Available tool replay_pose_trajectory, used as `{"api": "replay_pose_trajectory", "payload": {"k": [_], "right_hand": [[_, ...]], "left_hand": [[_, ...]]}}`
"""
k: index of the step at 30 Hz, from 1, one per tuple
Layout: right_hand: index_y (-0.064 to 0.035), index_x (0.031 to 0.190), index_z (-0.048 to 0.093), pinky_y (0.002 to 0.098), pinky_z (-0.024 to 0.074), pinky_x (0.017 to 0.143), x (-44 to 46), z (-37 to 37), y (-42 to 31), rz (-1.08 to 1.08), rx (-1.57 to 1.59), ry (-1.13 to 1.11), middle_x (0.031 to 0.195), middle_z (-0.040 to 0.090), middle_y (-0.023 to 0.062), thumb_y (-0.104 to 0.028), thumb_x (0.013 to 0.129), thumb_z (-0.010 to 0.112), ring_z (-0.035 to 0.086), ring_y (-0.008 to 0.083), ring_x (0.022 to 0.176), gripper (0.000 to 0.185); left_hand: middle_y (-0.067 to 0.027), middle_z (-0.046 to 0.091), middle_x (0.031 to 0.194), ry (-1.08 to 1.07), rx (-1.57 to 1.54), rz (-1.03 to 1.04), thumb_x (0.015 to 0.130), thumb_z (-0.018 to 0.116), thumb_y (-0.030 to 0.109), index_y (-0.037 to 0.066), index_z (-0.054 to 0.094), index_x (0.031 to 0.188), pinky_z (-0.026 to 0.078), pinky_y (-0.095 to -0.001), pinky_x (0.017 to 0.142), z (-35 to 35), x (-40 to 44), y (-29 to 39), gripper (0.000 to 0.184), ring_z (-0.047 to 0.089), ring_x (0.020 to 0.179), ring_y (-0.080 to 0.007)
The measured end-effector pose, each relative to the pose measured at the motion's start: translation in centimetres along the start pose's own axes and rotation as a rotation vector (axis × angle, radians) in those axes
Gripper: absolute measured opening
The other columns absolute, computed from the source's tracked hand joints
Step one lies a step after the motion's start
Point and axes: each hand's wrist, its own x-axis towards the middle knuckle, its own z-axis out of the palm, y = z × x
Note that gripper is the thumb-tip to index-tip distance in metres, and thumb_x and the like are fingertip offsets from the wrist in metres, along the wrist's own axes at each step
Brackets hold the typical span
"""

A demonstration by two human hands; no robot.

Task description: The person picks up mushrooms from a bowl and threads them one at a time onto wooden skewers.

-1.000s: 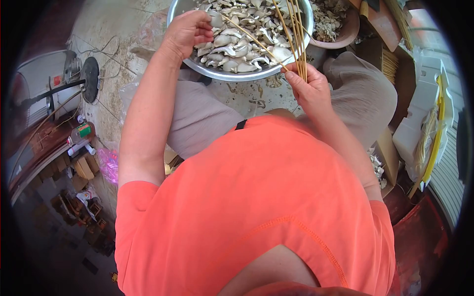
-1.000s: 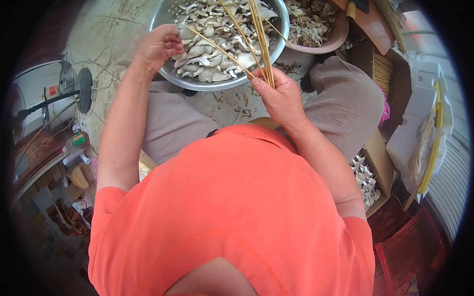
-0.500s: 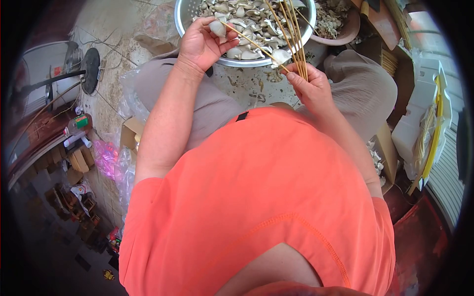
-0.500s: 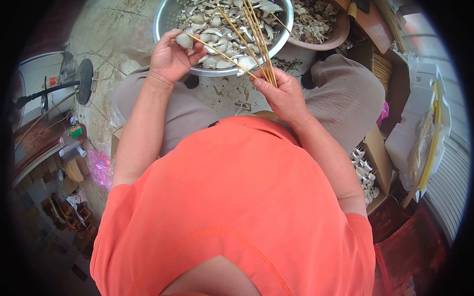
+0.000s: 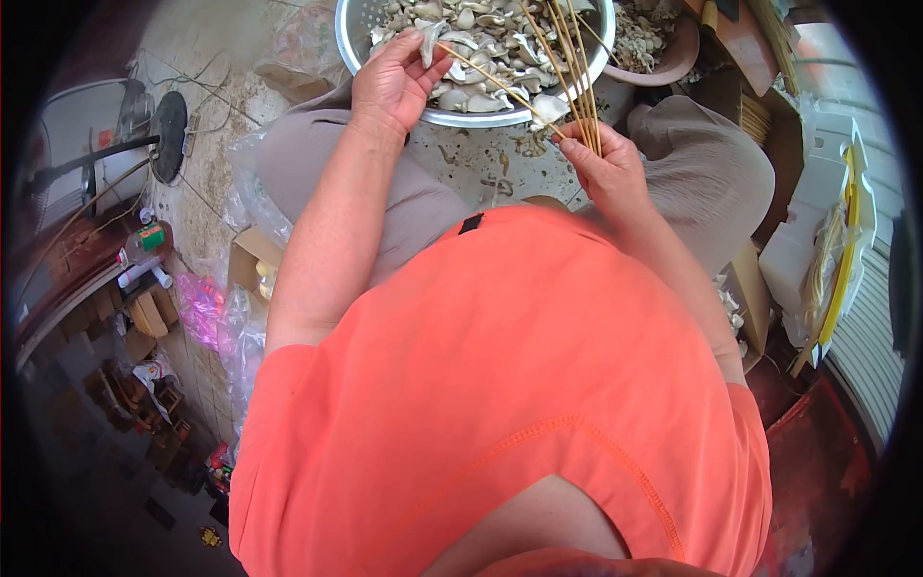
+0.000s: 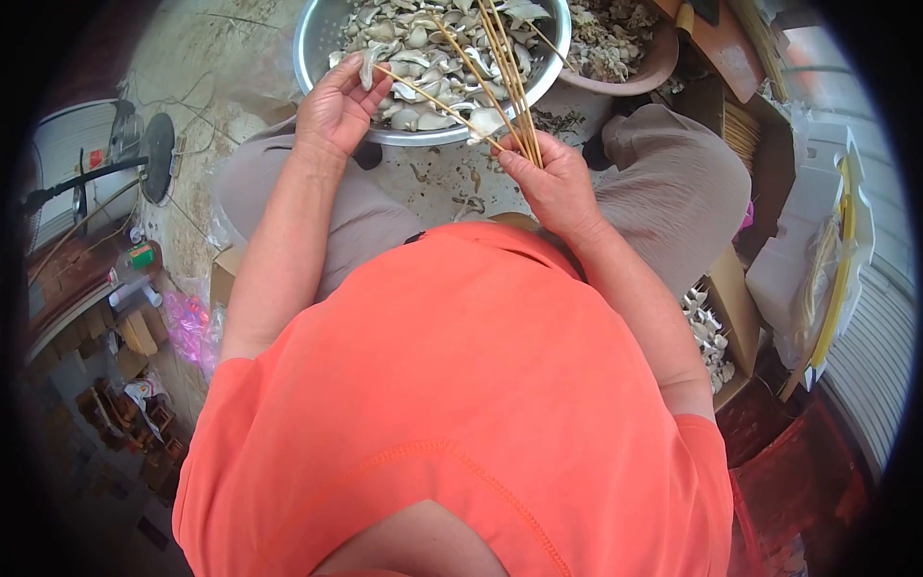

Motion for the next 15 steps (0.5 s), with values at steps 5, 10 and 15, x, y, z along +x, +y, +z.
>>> {"api": "replay_pose_trajectory", "payload": {"k": [5, 10, 15], "right_hand": [[-0.0032, 0.092, 0.062, 0.0187, 0.038, 0.054, -0.13, -0.06, -0.19, 0.01, -0.019, -0.013, 0.072, 0.056, -0.0051, -0.015, 0.086, 0.062, 0.045, 0.0019, 0.062, 0.013], [-0.0024, 0.093, 0.062, 0.0189, 0.0394, 0.058, -0.18, -0.12, -0.09, 0.019, 0.006, -0.014, 0.076, 0.059, -0.0042, -0.013, 0.086, 0.061, 0.047, 0.0022, 0.065, 0.013], [-0.0021, 0.091, 0.061, 0.0191, 0.039, 0.057, -0.22, -0.35, 0.25, -0.005, -0.023, -0.006, 0.073, 0.056, -0.0055, -0.013, 0.086, 0.061, 0.046, 0.0025, 0.064, 0.012]], "left_hand": [[-0.0116, 0.061, 0.088, 0.056, 0.056, 0.077, 0.083, 0.061, 0.005, 0.002, 0.051, 0.099, 0.056, -0.0389, 0.071, 0.33, -0.22, 0.09, 0.019, 0.065, 0.083, -0.0278], [-0.0117, 0.06, 0.089, 0.059, 0.127, 0.115, 0.081, 0.064, 0.002, 0.001, 0.05, 0.099, 0.057, -0.035, 0.069, 0.82, -0.65, 0.09, 0.023, 0.065, 0.082, -0.0268], [-0.0121, 0.06, 0.091, 0.0, 0.302, 0.158, 0.081, 0.065, 0.002, 0.0, 0.047, 0.103, 0.057, -0.033, 0.068, 0.67, -0.92, -0.42, 0.028, 0.065, 0.081, -0.0261]]}}
